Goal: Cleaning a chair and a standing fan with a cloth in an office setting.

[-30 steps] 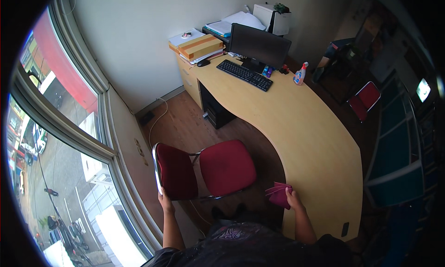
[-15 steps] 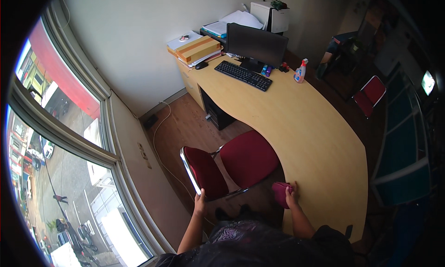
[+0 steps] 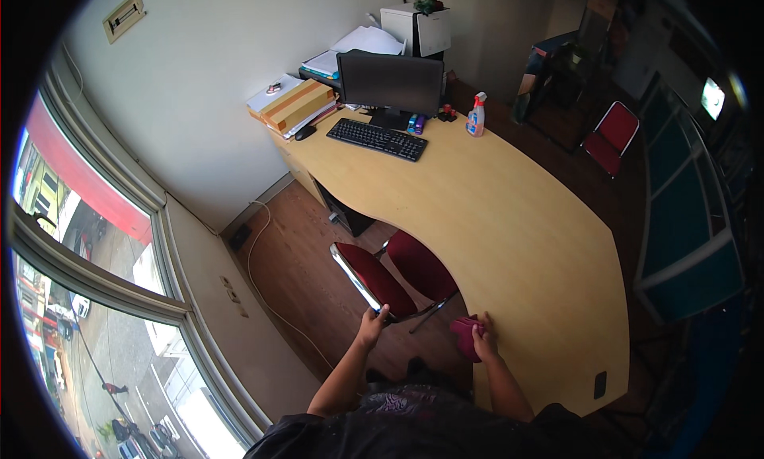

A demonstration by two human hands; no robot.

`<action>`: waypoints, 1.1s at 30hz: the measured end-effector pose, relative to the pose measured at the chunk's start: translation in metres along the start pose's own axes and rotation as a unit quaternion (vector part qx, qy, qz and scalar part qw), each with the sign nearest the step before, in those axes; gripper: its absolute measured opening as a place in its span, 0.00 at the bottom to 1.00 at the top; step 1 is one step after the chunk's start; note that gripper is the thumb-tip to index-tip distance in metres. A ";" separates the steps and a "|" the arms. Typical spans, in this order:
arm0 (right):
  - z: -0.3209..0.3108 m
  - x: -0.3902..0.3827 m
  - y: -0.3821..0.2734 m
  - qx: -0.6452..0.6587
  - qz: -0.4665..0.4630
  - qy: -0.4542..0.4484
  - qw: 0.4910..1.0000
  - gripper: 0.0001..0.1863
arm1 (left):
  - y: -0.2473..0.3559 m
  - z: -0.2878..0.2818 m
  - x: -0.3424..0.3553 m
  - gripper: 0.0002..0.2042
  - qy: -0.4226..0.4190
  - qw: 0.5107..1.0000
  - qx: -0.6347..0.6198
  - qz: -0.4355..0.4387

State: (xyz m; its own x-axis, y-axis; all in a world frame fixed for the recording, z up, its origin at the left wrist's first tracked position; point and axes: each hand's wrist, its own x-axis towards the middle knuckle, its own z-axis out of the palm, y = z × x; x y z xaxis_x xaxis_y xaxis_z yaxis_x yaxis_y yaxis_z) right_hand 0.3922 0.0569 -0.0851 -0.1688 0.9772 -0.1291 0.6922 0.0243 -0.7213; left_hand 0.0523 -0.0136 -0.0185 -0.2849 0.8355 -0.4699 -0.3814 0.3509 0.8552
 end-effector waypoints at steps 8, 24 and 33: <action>-0.010 0.000 -0.005 0.032 -0.015 -0.017 0.999 0.36 | 0.004 0.035 0.047 0.32 -0.043 0.997 0.041 -0.043; -0.016 0.001 -0.002 0.074 0.004 -0.053 0.996 0.34 | 0.015 0.071 0.055 0.36 -0.013 0.989 0.126 -0.081; -0.029 0.012 -0.001 0.218 0.107 -0.124 0.962 0.29 | 0.013 0.072 0.053 0.31 0.021 0.988 0.136 -0.074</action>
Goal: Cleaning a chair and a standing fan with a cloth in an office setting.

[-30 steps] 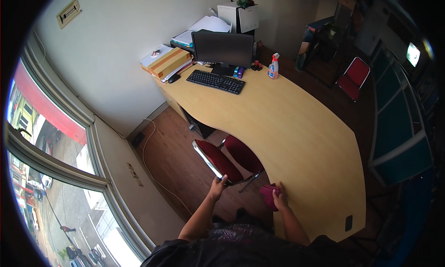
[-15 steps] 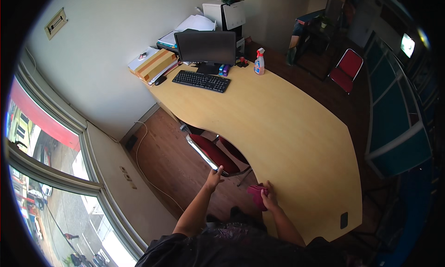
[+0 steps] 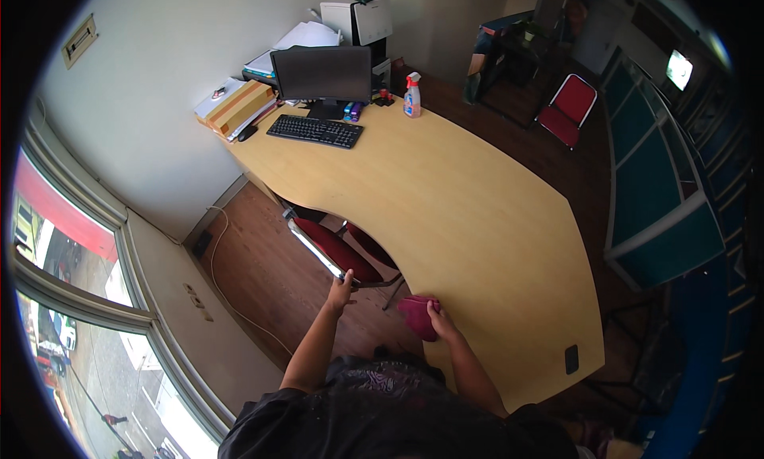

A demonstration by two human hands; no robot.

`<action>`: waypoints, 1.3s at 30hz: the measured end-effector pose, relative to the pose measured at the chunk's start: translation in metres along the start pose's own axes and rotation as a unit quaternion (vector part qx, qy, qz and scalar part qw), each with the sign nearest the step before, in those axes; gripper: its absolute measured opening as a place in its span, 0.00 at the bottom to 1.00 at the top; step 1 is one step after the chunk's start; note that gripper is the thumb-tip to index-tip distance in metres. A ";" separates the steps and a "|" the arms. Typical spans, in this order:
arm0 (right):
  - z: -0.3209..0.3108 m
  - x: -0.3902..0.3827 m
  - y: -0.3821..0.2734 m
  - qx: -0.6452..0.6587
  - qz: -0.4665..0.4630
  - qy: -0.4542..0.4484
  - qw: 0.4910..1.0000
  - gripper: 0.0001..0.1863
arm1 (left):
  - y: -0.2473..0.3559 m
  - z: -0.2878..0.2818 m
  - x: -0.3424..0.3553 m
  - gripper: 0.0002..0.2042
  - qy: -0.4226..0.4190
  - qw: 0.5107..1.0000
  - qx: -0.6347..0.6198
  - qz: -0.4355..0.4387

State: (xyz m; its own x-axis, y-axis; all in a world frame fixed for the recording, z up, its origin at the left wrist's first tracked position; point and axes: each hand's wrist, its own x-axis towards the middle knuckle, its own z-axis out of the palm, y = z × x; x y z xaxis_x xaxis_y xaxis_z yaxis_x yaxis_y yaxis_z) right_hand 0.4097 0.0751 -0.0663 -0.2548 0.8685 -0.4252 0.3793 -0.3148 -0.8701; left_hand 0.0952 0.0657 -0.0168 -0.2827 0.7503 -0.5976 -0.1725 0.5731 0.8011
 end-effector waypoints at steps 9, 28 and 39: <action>-0.011 -0.073 -0.053 0.539 -0.032 0.043 0.840 0.31 | -0.050 0.037 -0.026 0.24 -0.254 0.948 0.178 -0.069; 0.050 -0.226 -0.123 0.689 -0.292 0.349 0.564 0.23 | 0.058 0.177 -0.084 0.32 -0.767 0.593 0.144 -0.198; 0.188 -0.304 -0.134 0.650 -0.105 0.598 0.458 0.27 | -0.010 0.146 -0.130 0.26 -0.810 0.435 0.197 -0.341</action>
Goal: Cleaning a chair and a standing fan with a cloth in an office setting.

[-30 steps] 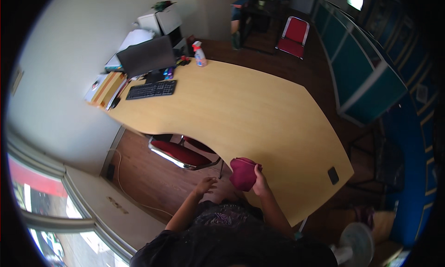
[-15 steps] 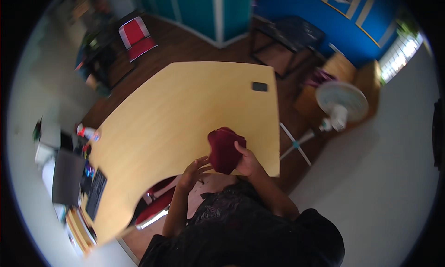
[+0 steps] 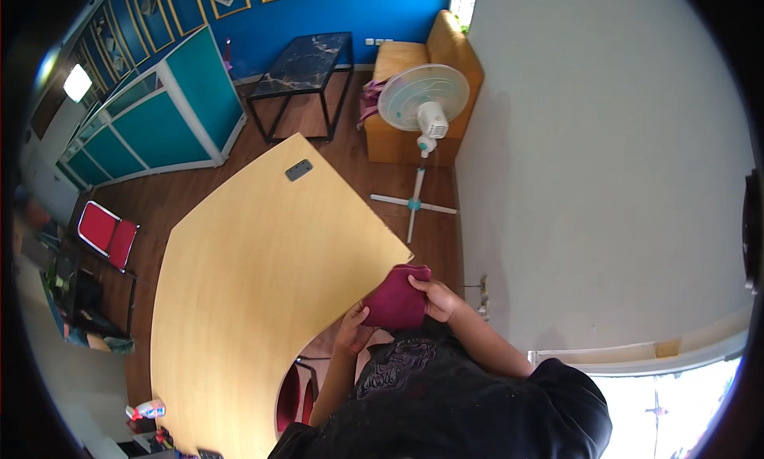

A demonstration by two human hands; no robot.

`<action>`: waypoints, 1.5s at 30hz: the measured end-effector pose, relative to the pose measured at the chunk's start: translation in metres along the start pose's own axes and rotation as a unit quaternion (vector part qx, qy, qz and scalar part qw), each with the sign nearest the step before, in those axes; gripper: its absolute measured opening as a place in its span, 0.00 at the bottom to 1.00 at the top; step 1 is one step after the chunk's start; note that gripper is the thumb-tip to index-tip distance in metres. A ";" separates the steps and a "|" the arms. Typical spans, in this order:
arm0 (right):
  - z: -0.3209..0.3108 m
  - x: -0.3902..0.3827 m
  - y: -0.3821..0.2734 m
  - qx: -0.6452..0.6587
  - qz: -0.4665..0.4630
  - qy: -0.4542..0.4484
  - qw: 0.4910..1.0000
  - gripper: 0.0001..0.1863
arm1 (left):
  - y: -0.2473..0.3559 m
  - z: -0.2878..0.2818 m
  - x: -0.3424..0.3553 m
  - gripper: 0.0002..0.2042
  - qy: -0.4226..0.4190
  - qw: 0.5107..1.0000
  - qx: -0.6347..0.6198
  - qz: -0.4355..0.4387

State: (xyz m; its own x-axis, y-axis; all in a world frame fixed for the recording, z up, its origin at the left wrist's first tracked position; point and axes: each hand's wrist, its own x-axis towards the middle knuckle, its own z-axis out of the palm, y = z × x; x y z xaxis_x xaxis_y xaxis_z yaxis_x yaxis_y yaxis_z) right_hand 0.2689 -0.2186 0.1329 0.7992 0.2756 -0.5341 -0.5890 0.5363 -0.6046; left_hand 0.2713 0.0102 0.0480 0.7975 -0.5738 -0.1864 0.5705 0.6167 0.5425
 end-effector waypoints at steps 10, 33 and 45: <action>-0.091 0.010 -0.003 -0.283 -0.080 0.184 0.938 0.26 | -0.021 0.032 0.052 0.15 0.029 0.996 0.076 -0.026; -0.167 0.113 -0.218 0.029 -0.061 -0.047 0.997 0.21 | -0.027 0.103 0.245 0.15 0.152 0.979 0.134 0.018; -0.183 0.153 -0.272 0.081 -0.045 -0.073 0.993 0.25 | -0.023 0.069 0.357 0.29 0.048 0.993 -0.043 -0.096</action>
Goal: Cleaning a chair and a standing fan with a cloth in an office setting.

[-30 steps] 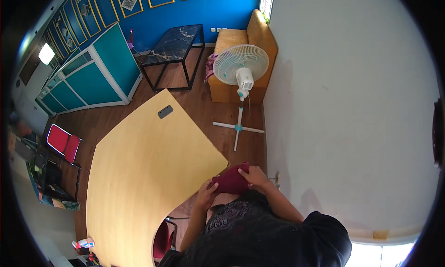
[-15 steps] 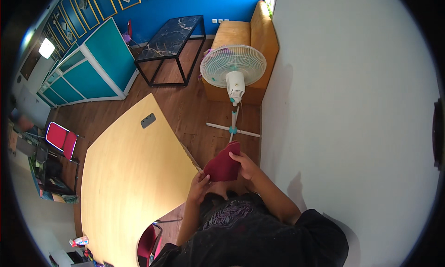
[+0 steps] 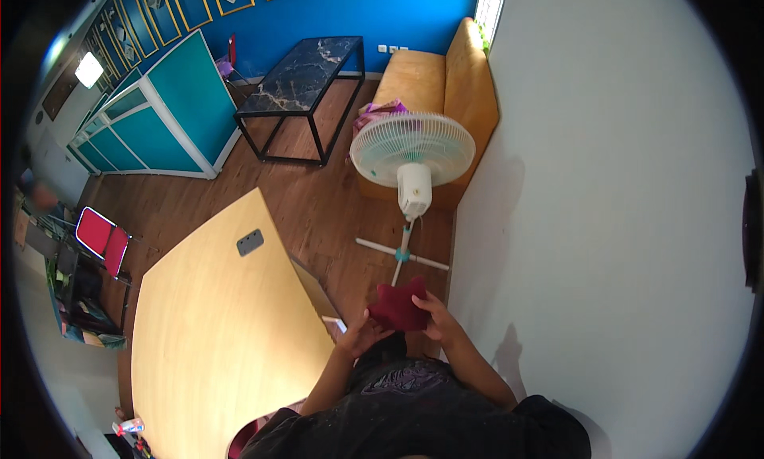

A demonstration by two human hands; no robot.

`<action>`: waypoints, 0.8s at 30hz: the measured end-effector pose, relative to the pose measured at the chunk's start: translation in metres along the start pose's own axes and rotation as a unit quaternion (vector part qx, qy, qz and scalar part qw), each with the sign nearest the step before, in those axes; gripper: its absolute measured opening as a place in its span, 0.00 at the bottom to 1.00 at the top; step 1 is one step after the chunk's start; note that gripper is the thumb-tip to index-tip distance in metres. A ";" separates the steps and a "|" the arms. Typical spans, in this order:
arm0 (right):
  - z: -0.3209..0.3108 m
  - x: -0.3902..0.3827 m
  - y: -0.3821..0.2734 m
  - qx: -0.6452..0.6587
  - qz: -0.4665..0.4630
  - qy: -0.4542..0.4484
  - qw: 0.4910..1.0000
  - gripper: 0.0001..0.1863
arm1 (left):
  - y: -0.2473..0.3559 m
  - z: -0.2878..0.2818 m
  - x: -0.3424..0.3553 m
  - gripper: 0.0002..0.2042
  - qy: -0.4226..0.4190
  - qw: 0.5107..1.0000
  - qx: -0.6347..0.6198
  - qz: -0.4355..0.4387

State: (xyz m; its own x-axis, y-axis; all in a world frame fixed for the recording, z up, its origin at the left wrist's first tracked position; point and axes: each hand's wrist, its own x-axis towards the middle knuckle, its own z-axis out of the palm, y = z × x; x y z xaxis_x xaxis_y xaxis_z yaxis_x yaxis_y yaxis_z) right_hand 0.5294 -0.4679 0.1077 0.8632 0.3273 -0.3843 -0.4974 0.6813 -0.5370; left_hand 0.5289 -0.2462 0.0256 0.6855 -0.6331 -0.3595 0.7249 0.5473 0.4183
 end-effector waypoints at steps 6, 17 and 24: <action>0.009 0.050 -0.033 0.019 0.022 -0.045 0.999 0.29 | 0.035 -0.013 0.066 0.31 -0.029 0.987 -0.141 0.066; 0.022 0.120 -0.093 -0.041 0.029 -0.113 0.992 0.35 | 0.128 0.019 0.083 0.19 -0.019 0.974 -0.024 0.225; 0.026 0.149 -0.112 -0.012 0.036 -0.169 0.985 0.34 | 0.148 0.033 0.091 0.17 -0.012 0.956 -0.004 0.295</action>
State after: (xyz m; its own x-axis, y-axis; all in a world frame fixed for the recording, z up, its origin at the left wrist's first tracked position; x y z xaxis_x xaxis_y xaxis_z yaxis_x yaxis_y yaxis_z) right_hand 0.7155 -0.4782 0.1303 0.8031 0.5759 -0.1528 -0.5567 0.6337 -0.5372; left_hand 0.6958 -0.2411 0.0825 0.9730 -0.2265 -0.0438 0.2143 0.8173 0.5349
